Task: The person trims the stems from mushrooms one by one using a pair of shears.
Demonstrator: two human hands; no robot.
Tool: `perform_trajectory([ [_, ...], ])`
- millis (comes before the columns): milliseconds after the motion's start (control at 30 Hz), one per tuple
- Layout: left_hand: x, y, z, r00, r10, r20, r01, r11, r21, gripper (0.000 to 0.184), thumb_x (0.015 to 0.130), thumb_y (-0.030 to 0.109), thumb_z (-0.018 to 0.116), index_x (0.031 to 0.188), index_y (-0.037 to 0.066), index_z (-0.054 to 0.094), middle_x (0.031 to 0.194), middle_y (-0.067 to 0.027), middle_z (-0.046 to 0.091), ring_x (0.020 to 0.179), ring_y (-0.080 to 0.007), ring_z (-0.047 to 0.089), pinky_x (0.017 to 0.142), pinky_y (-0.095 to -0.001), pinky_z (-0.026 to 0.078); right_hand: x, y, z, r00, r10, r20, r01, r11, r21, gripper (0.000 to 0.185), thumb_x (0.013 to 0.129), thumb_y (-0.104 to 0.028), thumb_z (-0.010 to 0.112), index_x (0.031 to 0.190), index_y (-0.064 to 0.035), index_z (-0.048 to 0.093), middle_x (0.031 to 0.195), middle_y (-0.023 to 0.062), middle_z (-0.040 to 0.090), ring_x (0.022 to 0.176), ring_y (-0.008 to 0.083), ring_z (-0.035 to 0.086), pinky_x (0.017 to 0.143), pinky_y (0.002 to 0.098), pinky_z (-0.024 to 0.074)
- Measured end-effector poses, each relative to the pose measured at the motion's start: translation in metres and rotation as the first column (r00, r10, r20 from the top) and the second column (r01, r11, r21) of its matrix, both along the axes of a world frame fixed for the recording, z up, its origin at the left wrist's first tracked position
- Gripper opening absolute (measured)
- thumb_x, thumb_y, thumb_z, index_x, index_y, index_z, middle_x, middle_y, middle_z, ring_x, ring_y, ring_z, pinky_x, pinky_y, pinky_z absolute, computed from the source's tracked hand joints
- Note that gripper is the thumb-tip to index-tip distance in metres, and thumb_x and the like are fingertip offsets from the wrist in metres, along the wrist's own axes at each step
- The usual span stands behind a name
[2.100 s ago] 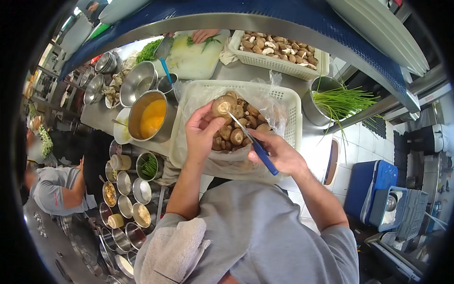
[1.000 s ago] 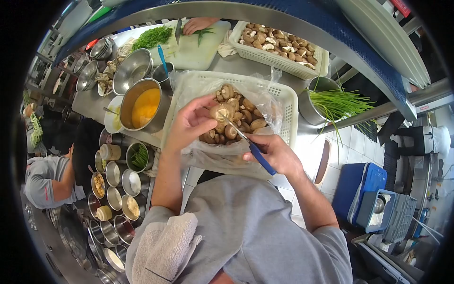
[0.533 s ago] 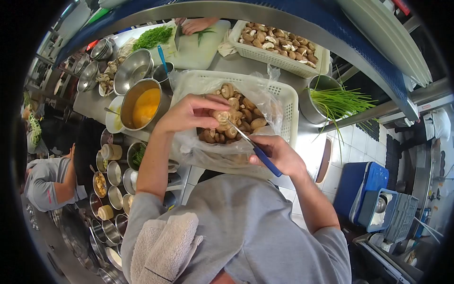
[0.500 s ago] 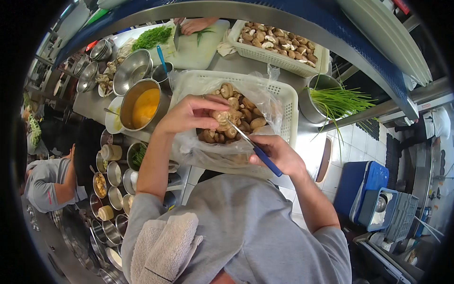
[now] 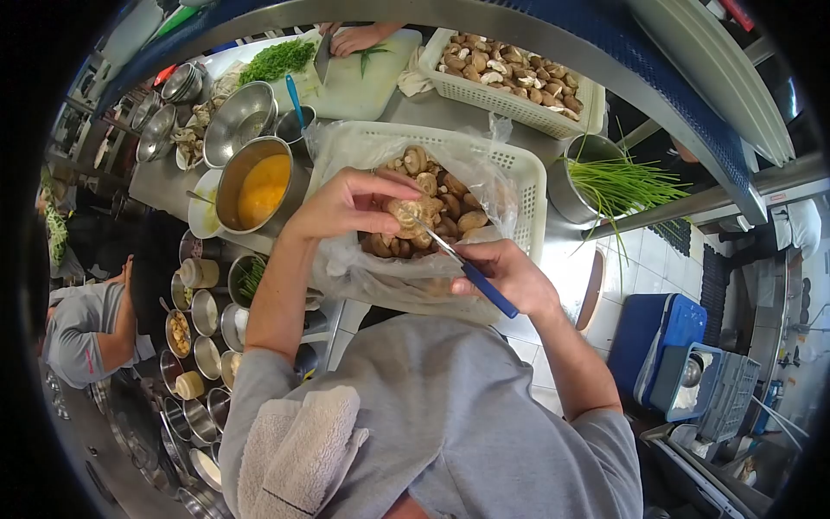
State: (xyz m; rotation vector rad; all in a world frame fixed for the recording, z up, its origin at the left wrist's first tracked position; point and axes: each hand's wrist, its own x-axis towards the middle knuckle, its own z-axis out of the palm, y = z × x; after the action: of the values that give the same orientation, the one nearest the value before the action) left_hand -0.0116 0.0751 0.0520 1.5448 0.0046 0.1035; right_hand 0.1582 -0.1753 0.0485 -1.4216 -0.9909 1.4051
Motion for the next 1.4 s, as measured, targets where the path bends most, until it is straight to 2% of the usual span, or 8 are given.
perform_trajectory([
  [433,0.005,-0.009,-0.007,0.999,-0.037,-0.019,0.034,0.990,-0.137,0.049,0.081,0.001,0.078,0.128,0.002,0.063,0.123,-0.0051,0.063,0.100,-0.0110,0.063,0.084,-0.0257,0.054,0.004,0.003,-0.008,0.999,-0.005,-0.032,0.006,1.000,0.018,0.056,0.079,-0.014,0.085,0.126,0.0064,0.062,0.084,-0.0035,0.061,0.077,0.0040,0.052,0.066,0.0226,0.0431],
  [667,0.000,-0.013,-0.014,0.998,-0.038,-0.056,0.026,0.978,-0.208,0.049,0.081,0.001,0.078,0.127,0.001,0.062,0.121,-0.0062,0.065,0.102,-0.0121,0.064,0.086,-0.0267,0.054,-0.003,0.001,-0.010,0.999,-0.043,0.023,0.044,0.999,-0.007,0.059,0.076,-0.018,0.088,0.124,0.0060,0.064,0.082,-0.0045,0.062,0.073,0.0030,0.051,0.063,0.0221,0.0429],
  [767,0.000,-0.016,-0.019,0.995,-0.062,-0.076,0.043,0.973,-0.227,0.049,0.079,0.000,0.079,0.125,0.002,0.062,0.126,-0.0074,0.062,0.107,-0.0140,0.062,0.089,-0.0276,0.053,0.002,0.005,0.002,0.996,-0.008,0.088,0.031,0.964,-0.265,0.063,0.075,-0.020,0.088,0.127,0.0044,0.062,0.081,-0.0048,0.061,0.073,0.0031,0.051,0.065,0.0221,0.0432],
  [967,-0.001,-0.005,-0.027,0.992,-0.047,-0.114,0.017,0.969,-0.248,0.050,0.075,-0.001,0.079,0.122,0.003,0.064,0.131,-0.0087,0.058,0.115,-0.0162,0.058,0.094,-0.0293,0.050,0.008,-0.012,-0.020,0.993,0.025,0.118,-0.032,0.998,0.055,0.073,0.075,-0.022,0.089,0.134,0.0032,0.056,0.081,-0.0052,0.053,0.073,0.0053,0.045,0.064,0.0221,0.0394],
  [1067,0.005,0.011,-0.026,0.986,-0.013,-0.168,-0.018,0.983,-0.184,0.049,0.076,-0.001,0.078,0.122,0.002,0.064,0.129,-0.0091,0.059,0.115,-0.0159,0.057,0.094,-0.0293,0.050,0.012,-0.024,-0.026,0.997,-0.035,0.067,0.033,0.999,0.042,0.075,0.074,-0.022,0.090,0.135,0.0031,0.054,0.082,-0.0046,0.051,0.074,0.0061,0.044,0.064,0.0223,0.0383],
  [1233,0.065,0.043,-0.001,0.960,0.181,-0.215,-0.192,0.981,-0.032,0.036,0.084,0.007,0.072,0.118,0.002,0.066,0.103,-0.0051,0.067,0.087,-0.0115,0.063,0.080,-0.0277,0.054,0.017,-0.037,-0.066,0.927,-0.372,-0.045,0.373,0.904,0.208,0.069,0.076,-0.016,0.088,0.131,0.0096,0.055,0.083,-0.0027,0.057,0.073,0.0060,0.053,0.065,0.0227,0.0444],
  [1300,0.120,0.060,0.001,0.976,0.212,-0.043,-0.206,0.971,0.124,0.039,0.086,0.015,0.074,0.119,-0.003,0.063,0.103,-0.0081,0.068,0.085,-0.0144,0.067,0.077,-0.0287,0.056,0.013,-0.033,-0.066,0.898,-0.433,-0.074,0.439,0.872,0.217,0.068,0.075,-0.016,0.088,0.130,0.0095,0.056,0.082,-0.0028,0.056,0.073,0.0053,0.051,0.064,0.0217,0.0434],
  [1400,0.187,0.063,0.029,0.919,0.395,0.012,-0.392,0.909,0.144,0.035,0.089,0.019,0.073,0.115,-0.002,0.065,0.100,-0.0082,0.069,0.081,-0.0139,0.066,0.077,-0.0284,0.056,0.008,-0.031,-0.068,0.882,-0.471,0.019,0.456,0.863,0.218,0.066,0.076,-0.017,0.088,0.128,0.0095,0.057,0.080,-0.0035,0.053,0.072,0.0046,0.049,0.062,0.0206,0.0418],
])
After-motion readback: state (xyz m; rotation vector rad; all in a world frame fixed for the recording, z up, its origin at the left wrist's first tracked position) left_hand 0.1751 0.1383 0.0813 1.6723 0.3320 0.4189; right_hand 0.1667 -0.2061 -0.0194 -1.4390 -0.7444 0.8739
